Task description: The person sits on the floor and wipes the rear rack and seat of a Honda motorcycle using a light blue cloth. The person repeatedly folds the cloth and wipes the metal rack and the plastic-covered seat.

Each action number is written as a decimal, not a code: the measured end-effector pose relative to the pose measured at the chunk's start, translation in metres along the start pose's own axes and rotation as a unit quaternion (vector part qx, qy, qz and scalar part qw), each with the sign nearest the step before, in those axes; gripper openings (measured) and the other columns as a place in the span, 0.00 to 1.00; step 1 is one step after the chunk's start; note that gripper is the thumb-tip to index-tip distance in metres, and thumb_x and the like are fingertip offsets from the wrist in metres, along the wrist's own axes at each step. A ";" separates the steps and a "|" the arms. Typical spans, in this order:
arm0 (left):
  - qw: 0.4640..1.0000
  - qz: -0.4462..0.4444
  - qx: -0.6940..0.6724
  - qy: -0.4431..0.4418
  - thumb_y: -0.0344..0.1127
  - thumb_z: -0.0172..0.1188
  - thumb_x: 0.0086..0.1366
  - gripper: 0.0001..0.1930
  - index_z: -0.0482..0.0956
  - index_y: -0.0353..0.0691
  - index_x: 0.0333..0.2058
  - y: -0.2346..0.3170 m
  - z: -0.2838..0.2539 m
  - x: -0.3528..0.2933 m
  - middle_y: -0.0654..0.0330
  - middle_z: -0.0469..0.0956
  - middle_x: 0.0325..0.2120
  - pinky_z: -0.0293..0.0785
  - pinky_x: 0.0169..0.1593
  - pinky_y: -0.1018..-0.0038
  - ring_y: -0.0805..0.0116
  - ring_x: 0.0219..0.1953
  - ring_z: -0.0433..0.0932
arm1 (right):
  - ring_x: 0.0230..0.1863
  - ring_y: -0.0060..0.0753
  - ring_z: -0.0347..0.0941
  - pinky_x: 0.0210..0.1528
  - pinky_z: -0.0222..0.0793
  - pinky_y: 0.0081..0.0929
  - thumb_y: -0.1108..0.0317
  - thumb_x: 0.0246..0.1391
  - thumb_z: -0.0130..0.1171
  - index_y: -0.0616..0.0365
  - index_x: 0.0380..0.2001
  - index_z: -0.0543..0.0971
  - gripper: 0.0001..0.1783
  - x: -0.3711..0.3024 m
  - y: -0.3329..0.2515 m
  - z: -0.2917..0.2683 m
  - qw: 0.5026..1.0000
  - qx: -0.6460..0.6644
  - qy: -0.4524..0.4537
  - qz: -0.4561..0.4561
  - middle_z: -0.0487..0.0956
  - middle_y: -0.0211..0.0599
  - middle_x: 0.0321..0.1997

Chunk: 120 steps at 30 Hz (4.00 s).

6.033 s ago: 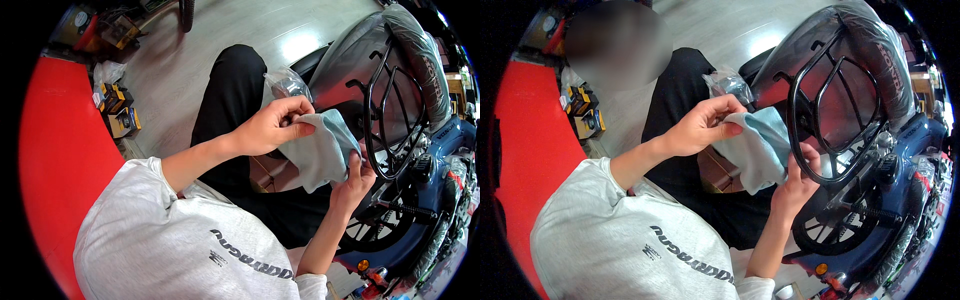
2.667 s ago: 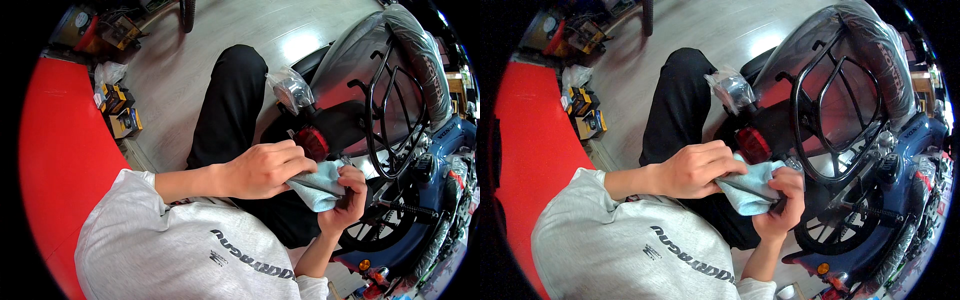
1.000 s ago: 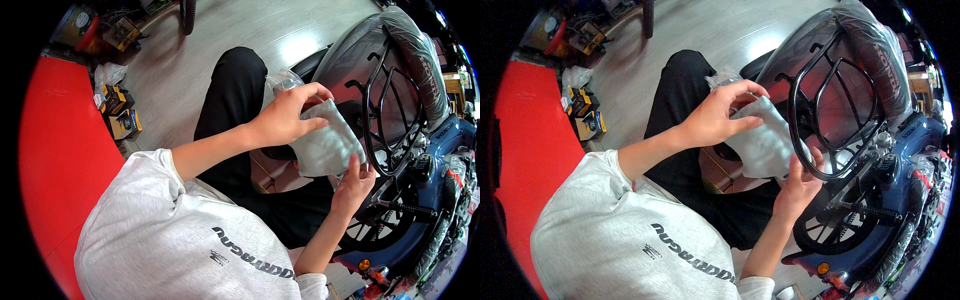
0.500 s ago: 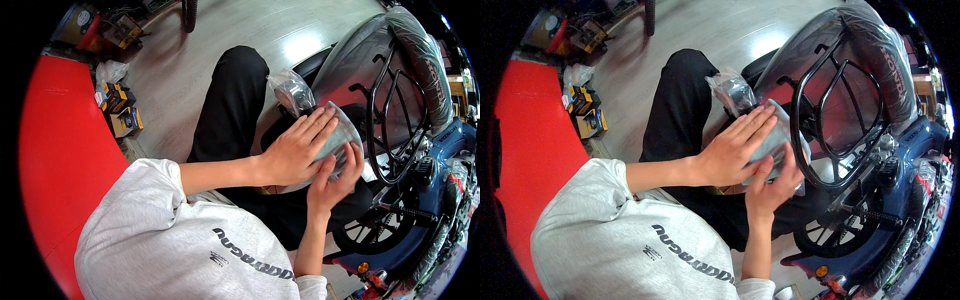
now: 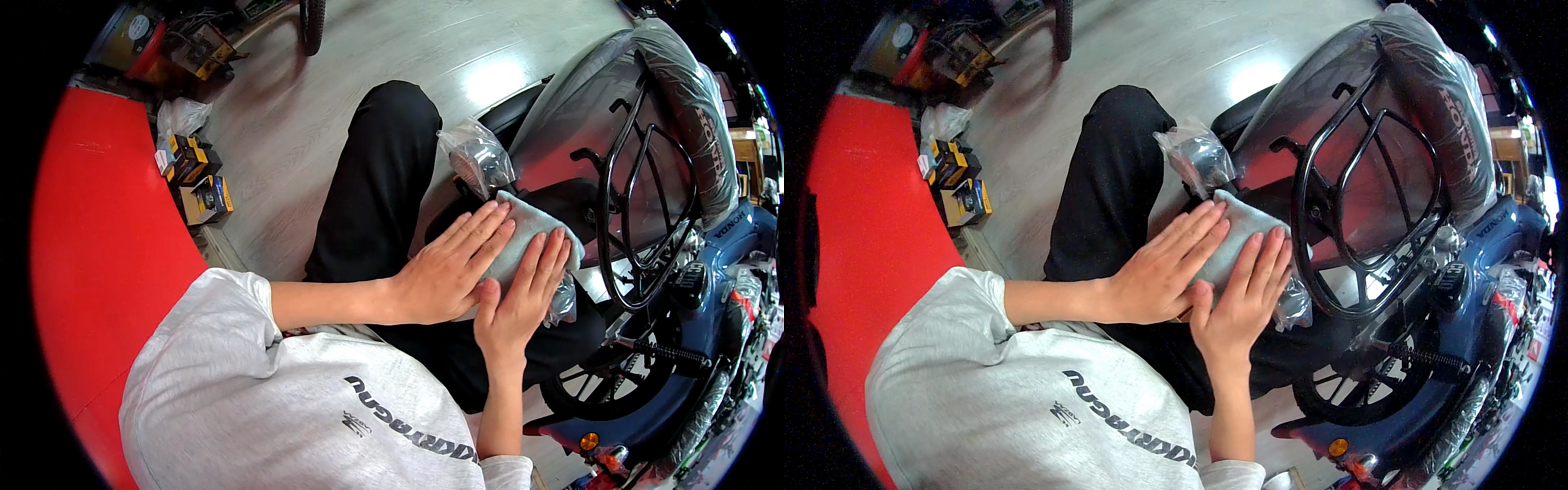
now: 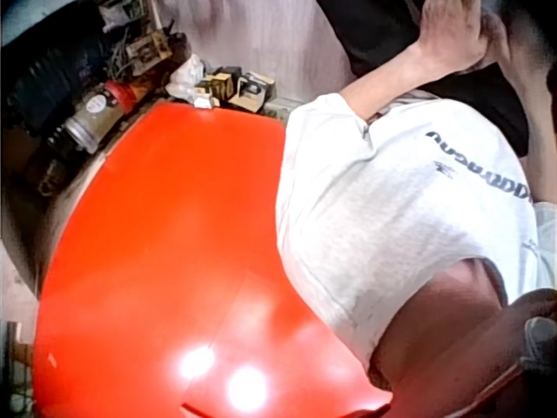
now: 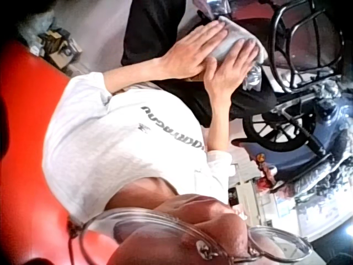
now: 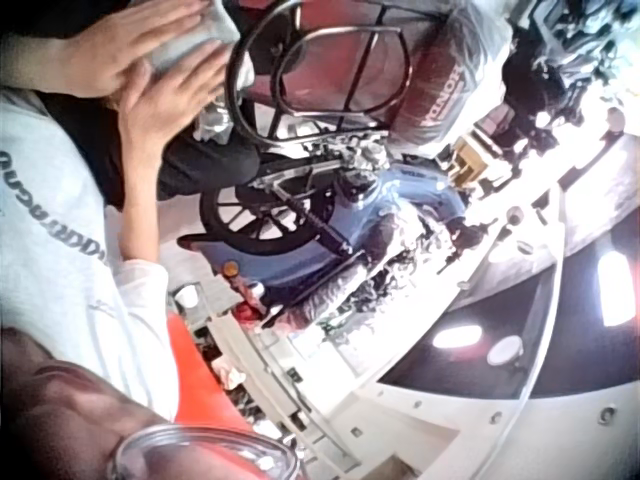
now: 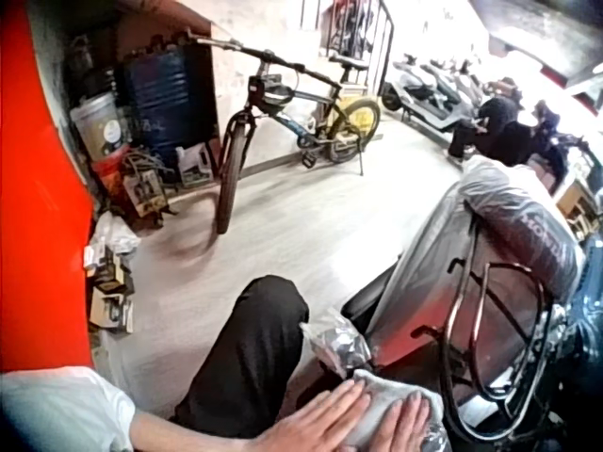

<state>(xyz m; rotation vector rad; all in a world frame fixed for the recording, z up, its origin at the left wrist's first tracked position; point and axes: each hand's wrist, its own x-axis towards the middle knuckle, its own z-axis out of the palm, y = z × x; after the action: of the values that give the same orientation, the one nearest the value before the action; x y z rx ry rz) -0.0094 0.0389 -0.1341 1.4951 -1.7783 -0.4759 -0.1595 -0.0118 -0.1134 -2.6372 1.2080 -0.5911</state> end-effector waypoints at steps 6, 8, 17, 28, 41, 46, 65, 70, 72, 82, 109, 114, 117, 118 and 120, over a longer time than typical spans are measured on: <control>0.999 0.027 0.009 0.016 0.33 0.52 0.63 0.35 0.54 0.20 0.65 0.011 0.002 0.019 0.32 0.52 0.67 0.50 0.71 0.53 0.38 0.70 0.52 | 0.77 0.56 0.45 0.74 0.40 0.51 0.58 0.69 0.36 0.65 0.67 0.62 0.29 0.024 0.006 -0.004 1.000 0.004 0.029 0.010 0.56 0.49 0.75; 1.000 0.008 -0.013 0.010 0.41 0.50 0.68 0.34 0.57 0.17 0.63 0.013 0.002 0.027 0.27 0.54 0.65 0.48 0.71 0.52 0.35 0.70 0.52 | 0.77 0.55 0.46 0.74 0.41 0.50 0.60 0.70 0.38 0.66 0.65 0.64 0.27 0.024 0.011 -0.007 0.997 0.067 0.037 0.016 0.57 0.48 0.74; 0.998 -0.003 0.046 0.047 0.44 0.57 0.65 0.40 0.52 0.16 0.64 0.014 0.021 0.067 0.24 0.50 0.65 0.48 0.71 0.52 0.31 0.70 0.50 | 0.34 0.37 0.67 0.42 0.66 0.36 0.72 0.59 0.49 0.64 0.28 0.70 0.07 -0.011 0.000 -0.076 0.935 0.126 0.317 -0.099 0.73 0.43 0.33; 0.992 -0.059 -0.108 -0.019 0.26 0.52 0.64 0.20 0.73 0.28 0.55 0.002 -0.033 0.075 0.41 0.75 0.52 0.71 0.60 0.64 0.52 0.58 0.75 | 0.43 0.54 0.71 0.49 0.66 0.44 0.69 0.47 0.61 0.67 0.46 0.76 0.22 0.072 0.009 -0.104 0.989 -0.025 0.124 -0.073 0.76 0.50 0.42; 0.987 0.006 -0.156 0.032 0.41 0.45 0.73 0.26 0.61 0.36 0.66 -0.105 -0.011 0.214 0.43 0.61 0.66 0.55 0.69 0.64 0.49 0.69 0.59 | 0.40 0.51 0.69 0.44 0.66 0.42 0.66 0.42 0.62 0.66 0.41 0.76 0.22 0.078 0.002 -0.103 0.992 -0.041 0.102 -0.055 0.76 0.47 0.38; 0.980 -0.047 -0.192 0.023 0.56 0.37 0.72 0.38 0.50 0.34 0.70 -0.132 0.011 0.268 0.42 0.47 0.71 0.41 0.74 0.64 0.49 0.74 0.43 | 0.40 0.52 0.70 0.44 0.66 0.43 0.63 0.42 0.63 0.66 0.40 0.76 0.22 0.078 0.000 -0.103 0.992 -0.059 0.102 -0.044 0.76 0.48 0.38; 0.916 -0.155 -0.351 0.117 0.51 0.44 0.70 0.28 0.66 0.43 0.64 -0.171 0.040 0.327 0.45 0.68 0.61 0.59 0.67 0.64 0.48 0.64 0.66 | 0.56 0.60 0.66 0.66 0.52 0.52 0.38 0.63 0.41 0.73 0.50 0.70 0.40 0.091 -0.006 -0.120 0.991 -0.096 -0.091 0.011 0.74 0.55 0.47; 0.967 -0.038 -0.230 0.100 0.52 0.45 0.71 0.35 0.55 0.36 0.69 -0.134 0.034 0.290 0.41 0.50 0.70 0.45 0.73 0.59 0.43 0.73 0.47 | 0.57 0.59 0.67 0.62 0.58 0.48 0.43 0.66 0.44 0.74 0.55 0.69 0.37 0.080 -0.005 -0.117 0.996 -0.071 -0.051 0.009 0.75 0.55 0.47; 0.969 -0.027 -0.234 0.081 0.53 0.45 0.70 0.35 0.56 0.36 0.69 -0.134 0.027 0.300 0.40 0.49 0.70 0.44 0.73 0.58 0.43 0.73 0.46 | 0.59 0.69 0.66 0.62 0.59 0.55 0.58 0.60 0.53 0.71 0.57 0.71 0.29 0.094 -0.004 -0.126 0.992 -0.049 -0.115 -0.015 0.73 0.62 0.57; 0.932 0.037 -0.349 0.089 0.46 0.47 0.69 0.27 0.68 0.41 0.63 -0.195 0.037 0.456 0.48 0.64 0.65 0.56 0.69 0.67 0.52 0.67 0.63 | 0.49 0.71 0.70 0.58 0.62 0.59 0.38 0.59 0.50 0.76 0.50 0.71 0.42 0.101 -0.010 -0.122 0.993 -0.044 -0.104 0.022 0.75 0.63 0.46; 0.828 -0.340 -0.436 0.091 0.57 0.45 0.67 0.30 0.74 0.40 0.56 -0.171 0.058 0.288 0.45 0.79 0.48 0.69 0.55 0.62 0.48 0.52 0.77 | 0.44 0.69 0.73 0.52 0.68 0.56 0.47 0.55 0.56 0.75 0.45 0.75 0.34 0.096 0.000 -0.115 0.998 -0.039 -0.034 -0.030 0.78 0.61 0.41; 0.871 -0.268 -0.393 0.123 0.50 0.48 0.68 0.21 0.78 0.42 0.49 -0.143 0.036 0.209 0.47 0.82 0.41 0.73 0.52 0.58 0.46 0.47 0.79 | 0.44 0.69 0.73 0.52 0.67 0.56 0.49 0.58 0.55 0.74 0.47 0.75 0.32 0.095 0.001 -0.112 0.998 -0.034 -0.032 -0.035 0.77 0.61 0.43; 0.886 -0.258 -0.385 -0.015 0.48 0.48 0.68 0.20 0.80 0.40 0.45 -0.179 0.013 0.216 0.46 0.82 0.39 0.73 0.49 0.59 0.48 0.46 0.80 | 0.46 0.68 0.73 0.54 0.67 0.56 0.49 0.58 0.55 0.73 0.49 0.74 0.32 0.092 0.006 -0.115 0.997 -0.042 -0.034 -0.060 0.77 0.60 0.45; 0.889 -0.285 -0.359 0.012 0.49 0.49 0.68 0.20 0.80 0.39 0.43 -0.192 0.010 0.228 0.46 0.82 0.38 0.73 0.48 0.58 0.48 0.45 0.81 | 0.47 0.68 0.73 0.55 0.67 0.56 0.49 0.58 0.55 0.73 0.49 0.74 0.32 0.090 0.007 -0.116 0.997 -0.048 -0.034 -0.059 0.77 0.60 0.45; 0.905 -0.286 -0.308 0.069 0.49 0.49 0.67 0.20 0.80 0.37 0.41 -0.220 0.009 0.258 0.45 0.82 0.35 0.73 0.46 0.57 0.50 0.41 0.81 | 0.48 0.67 0.73 0.56 0.66 0.56 0.48 0.58 0.56 0.73 0.50 0.74 0.33 0.088 0.007 -0.116 0.996 -0.058 -0.035 -0.056 0.78 0.58 0.46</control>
<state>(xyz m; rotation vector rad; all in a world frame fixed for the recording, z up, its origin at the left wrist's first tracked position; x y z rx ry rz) 0.1228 -0.2627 -0.2142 1.5006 -0.9098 -1.0798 -0.1618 -0.0832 0.0136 -2.8127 1.1121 -0.4548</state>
